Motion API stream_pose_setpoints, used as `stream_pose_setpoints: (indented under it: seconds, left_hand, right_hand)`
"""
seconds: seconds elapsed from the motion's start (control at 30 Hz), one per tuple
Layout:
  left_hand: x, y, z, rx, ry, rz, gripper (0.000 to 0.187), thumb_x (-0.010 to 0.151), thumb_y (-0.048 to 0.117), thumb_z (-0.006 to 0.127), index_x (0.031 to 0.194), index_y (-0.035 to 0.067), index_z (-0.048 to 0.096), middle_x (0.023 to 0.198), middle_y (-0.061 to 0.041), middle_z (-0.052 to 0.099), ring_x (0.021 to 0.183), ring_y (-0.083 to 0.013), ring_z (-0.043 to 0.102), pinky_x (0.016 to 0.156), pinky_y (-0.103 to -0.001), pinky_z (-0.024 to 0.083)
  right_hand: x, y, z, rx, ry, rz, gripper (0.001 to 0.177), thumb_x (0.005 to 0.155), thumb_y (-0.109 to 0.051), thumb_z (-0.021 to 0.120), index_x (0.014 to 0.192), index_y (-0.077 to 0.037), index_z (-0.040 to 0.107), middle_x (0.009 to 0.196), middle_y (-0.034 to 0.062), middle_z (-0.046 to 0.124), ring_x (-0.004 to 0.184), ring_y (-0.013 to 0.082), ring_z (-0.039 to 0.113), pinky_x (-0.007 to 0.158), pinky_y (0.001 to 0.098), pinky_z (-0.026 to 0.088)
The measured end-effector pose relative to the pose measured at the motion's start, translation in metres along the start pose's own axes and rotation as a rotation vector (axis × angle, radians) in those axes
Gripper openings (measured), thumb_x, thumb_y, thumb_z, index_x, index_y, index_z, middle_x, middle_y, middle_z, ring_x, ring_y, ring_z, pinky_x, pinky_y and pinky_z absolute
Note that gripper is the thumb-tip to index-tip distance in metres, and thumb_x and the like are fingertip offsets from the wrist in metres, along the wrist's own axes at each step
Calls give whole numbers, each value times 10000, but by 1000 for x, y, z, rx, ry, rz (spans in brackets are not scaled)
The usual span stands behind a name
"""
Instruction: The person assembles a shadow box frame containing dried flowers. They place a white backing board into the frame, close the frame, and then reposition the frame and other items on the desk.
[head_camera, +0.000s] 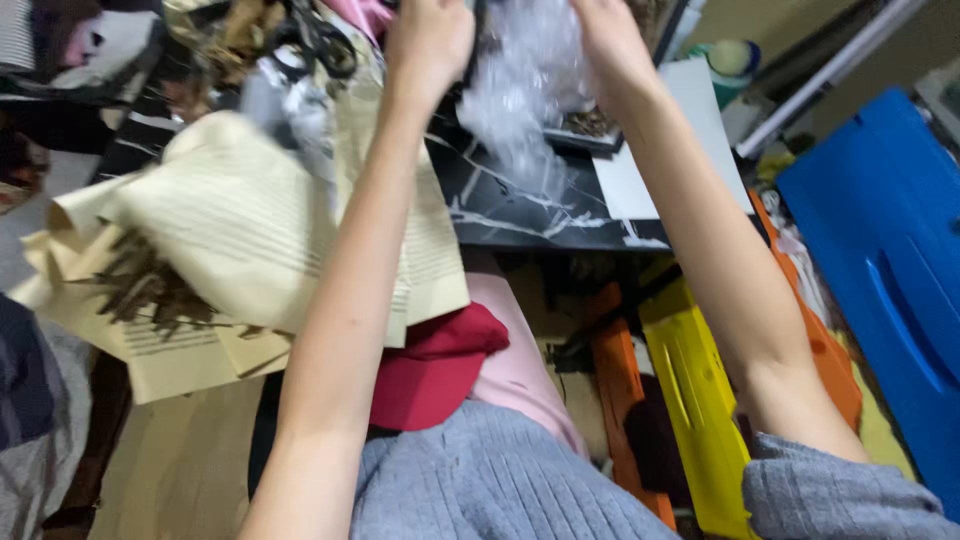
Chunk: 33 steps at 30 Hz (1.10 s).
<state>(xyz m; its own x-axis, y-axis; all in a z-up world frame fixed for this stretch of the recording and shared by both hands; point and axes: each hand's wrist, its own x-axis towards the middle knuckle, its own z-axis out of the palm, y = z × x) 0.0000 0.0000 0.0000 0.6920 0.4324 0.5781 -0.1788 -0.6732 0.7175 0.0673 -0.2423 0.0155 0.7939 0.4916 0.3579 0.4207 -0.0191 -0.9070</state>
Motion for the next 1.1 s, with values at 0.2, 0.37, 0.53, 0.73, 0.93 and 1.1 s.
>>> stream_pose_setpoints:
  seconds: [0.2,0.37,0.53,0.73,0.93,1.1]
  left_hand:
    - [-109,12,34,-8,-387,-60,887,1026,654,280,1479,-101,381,1415,-396,460,1353,-495,463,1123,-521,366]
    - [-154,-7,46,-138,-330,-166,935,1019,643,235,1580,-104,261,1508,-368,414,1418,-479,397,1226,-489,322]
    - [-152,-26,50,-38,-335,-67,932,1039,664,210,1578,-96,217,1636,-315,255,1557,-458,137,1261,-514,100]
    - [-153,-28,51,7,-377,-18,943,1027,681,203,1559,-96,258,1643,-308,243,1557,-439,134,1257,-497,84]
    - [-153,-33,36,29,-295,30,923,1041,666,217,1558,-94,300,1639,-312,270,1559,-438,191,1280,-475,135]
    - [-154,-40,41,6,-251,12,926,1061,653,224,1569,-120,250,1637,-339,243,1552,-454,182,1273,-480,132]
  right_hand:
    - [-91,31,14,-501,375,-115,427,1079,-335,573,1413,-78,498,1233,163,728,1090,297,739,912,433,587]
    - [-149,24,43,-819,166,-183,503,1006,-209,533,1504,-233,473,1442,175,617,1349,334,579,1165,470,461]
    - [-150,28,49,-1061,-218,-52,781,895,-504,666,1530,-117,428,1541,314,329,1460,504,276,1133,731,158]
    - [-136,36,45,-1167,-357,-297,1215,756,-839,743,1473,61,352,1540,304,334,1451,562,332,1123,707,241]
    - [-126,27,43,-1034,-494,-174,1027,739,-714,763,1548,-183,418,1574,269,329,1222,512,532,1049,573,429]
    - [-111,34,52,-1085,-580,-333,757,906,-603,834,1506,-245,542,1469,139,521,1335,398,581,1146,537,429]
